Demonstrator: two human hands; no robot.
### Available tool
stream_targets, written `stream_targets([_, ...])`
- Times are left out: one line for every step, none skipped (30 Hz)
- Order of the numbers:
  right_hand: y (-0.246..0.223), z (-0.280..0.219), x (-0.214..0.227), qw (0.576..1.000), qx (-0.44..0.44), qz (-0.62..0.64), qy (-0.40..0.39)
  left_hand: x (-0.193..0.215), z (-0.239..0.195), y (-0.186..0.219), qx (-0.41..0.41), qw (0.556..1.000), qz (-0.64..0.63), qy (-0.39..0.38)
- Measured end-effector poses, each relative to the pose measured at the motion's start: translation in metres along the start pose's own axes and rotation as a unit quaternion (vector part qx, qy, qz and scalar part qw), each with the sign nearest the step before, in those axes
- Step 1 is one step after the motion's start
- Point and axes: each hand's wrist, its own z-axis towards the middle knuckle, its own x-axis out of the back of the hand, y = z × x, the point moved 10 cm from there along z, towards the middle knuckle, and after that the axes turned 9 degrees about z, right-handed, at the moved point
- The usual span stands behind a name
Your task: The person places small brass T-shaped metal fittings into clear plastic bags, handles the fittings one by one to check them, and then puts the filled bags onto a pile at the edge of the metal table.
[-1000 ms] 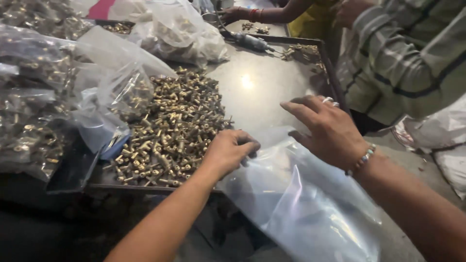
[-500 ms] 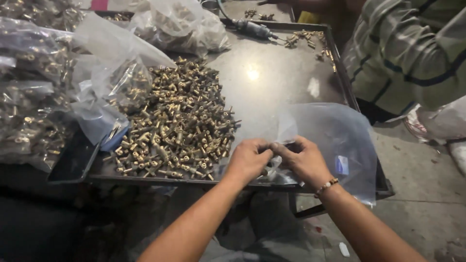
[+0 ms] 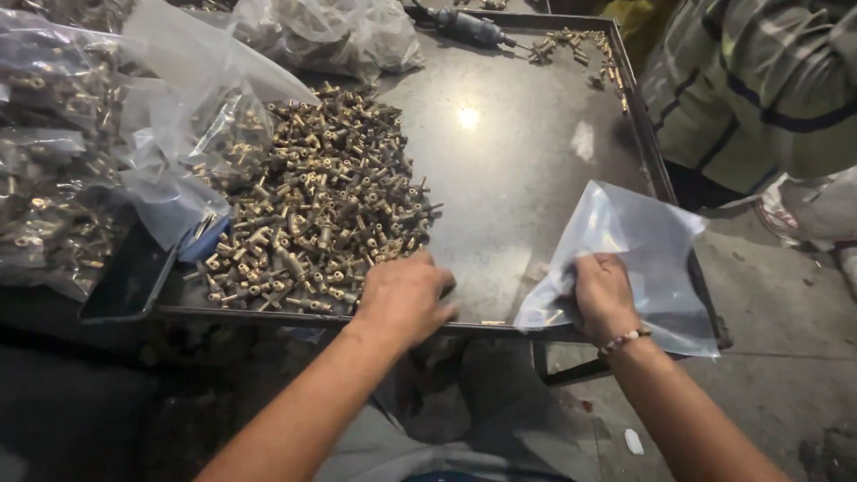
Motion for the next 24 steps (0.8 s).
stream_targets([0.008,0.004,0.002,1.000,-0.001,0.001,0.000,-0.005,0.001,-0.003,0.000,1.000,0.001,-0.001])
stream_targets([0.010,0.006,0.004,0.999,0.036,-0.007,-0.001,-0.012,0.001,-0.005,-0.005,1.000,-0.012,-0.006])
stream_targets([0.012,0.008,0.007,0.997,0.072,-0.015,-0.002,-0.018,0.002,-0.006,-0.011,1.000,-0.024,-0.011])
stream_targets([0.006,0.000,0.005,0.997,0.072,-0.016,0.001,-0.017,0.004,-0.003,-0.014,1.000,-0.026,-0.012])
stream_targets([-0.006,-0.010,0.000,0.995,0.096,-0.010,-0.013,-0.017,0.006,-0.001,-0.005,0.999,-0.043,-0.019])
stream_targets([-0.019,-0.018,-0.006,0.992,0.123,-0.003,-0.027,-0.016,0.009,0.000,0.003,0.998,-0.060,-0.023])
stream_targets([-0.026,-0.024,-0.007,0.992,0.124,-0.003,-0.025,-0.020,0.014,0.003,0.001,0.998,-0.060,-0.023])
stream_targets([-0.030,-0.028,-0.010,0.993,0.110,-0.004,-0.033,-0.024,0.020,0.006,0.002,0.997,-0.076,-0.018])
stream_targets([-0.033,-0.033,-0.013,0.995,0.095,-0.005,-0.041,-0.028,0.025,0.008,0.003,0.996,-0.092,-0.013])
stream_targets([-0.038,-0.036,-0.014,0.995,0.097,-0.004,-0.040,-0.026,0.035,0.015,0.001,0.996,-0.091,-0.012])
stream_targets([-0.043,-0.040,-0.018,0.993,0.100,0.006,-0.056,-0.024,0.045,0.023,-0.010,0.994,-0.105,-0.010])
stream_targets([-0.047,-0.044,-0.022,0.992,0.103,0.013,-0.072,-0.022,0.053,0.032,-0.019,0.993,-0.119,-0.009])
stream_targets([-0.050,-0.047,-0.023,0.992,0.104,0.012,-0.072,-0.028,0.065,0.033,-0.019,0.993,-0.120,-0.008])
stream_targets([-0.052,-0.051,-0.027,0.991,0.103,0.039,-0.080,-0.018,0.076,0.038,-0.061,0.973,-0.218,0.055])
stream_targets([-0.055,-0.054,-0.030,0.989,0.103,0.065,-0.088,-0.008,0.085,0.040,-0.101,0.937,-0.312,0.117])
stream_targets([-0.051,-0.051,-0.026,0.989,0.105,0.064,-0.084,0.007,0.079,0.051,-0.105,0.936,-0.315,0.117])
stream_targets([-0.048,-0.047,-0.020,0.990,0.119,0.038,-0.066,0.022,0.075,0.055,-0.072,0.938,-0.313,0.131])
stream_targets([-0.047,-0.044,-0.017,0.990,0.132,0.016,-0.050,0.039,0.069,0.056,-0.037,0.940,-0.307,0.143])
stream_targets([-0.049,-0.046,-0.018,0.990,0.134,0.017,-0.047,0.041,0.061,0.064,-0.041,0.940,-0.307,0.143])
stream_targets([-0.057,-0.052,-0.022,0.983,0.175,-0.032,-0.052,0.040,0.053,0.077,-0.053,0.954,-0.267,0.129])
stream_targets([-0.065,-0.058,-0.026,0.972,0.215,-0.081,-0.056,0.039,0.044,0.089,-0.066,0.965,-0.227,0.114])
stream_targets([-0.060,-0.054,-0.026,0.972,0.214,-0.080,-0.060,0.028,0.043,0.088,-0.063,0.965,-0.226,0.115])
stream_targets([-0.057,-0.052,-0.034,0.965,0.227,-0.096,-0.094,0.017,0.043,0.080,-0.030,0.966,-0.227,0.117])
stream_targets([-0.053,-0.051,-0.044,0.956,0.238,-0.110,-0.130,0.007,0.042,0.072,0.003,0.967,-0.225,0.118])
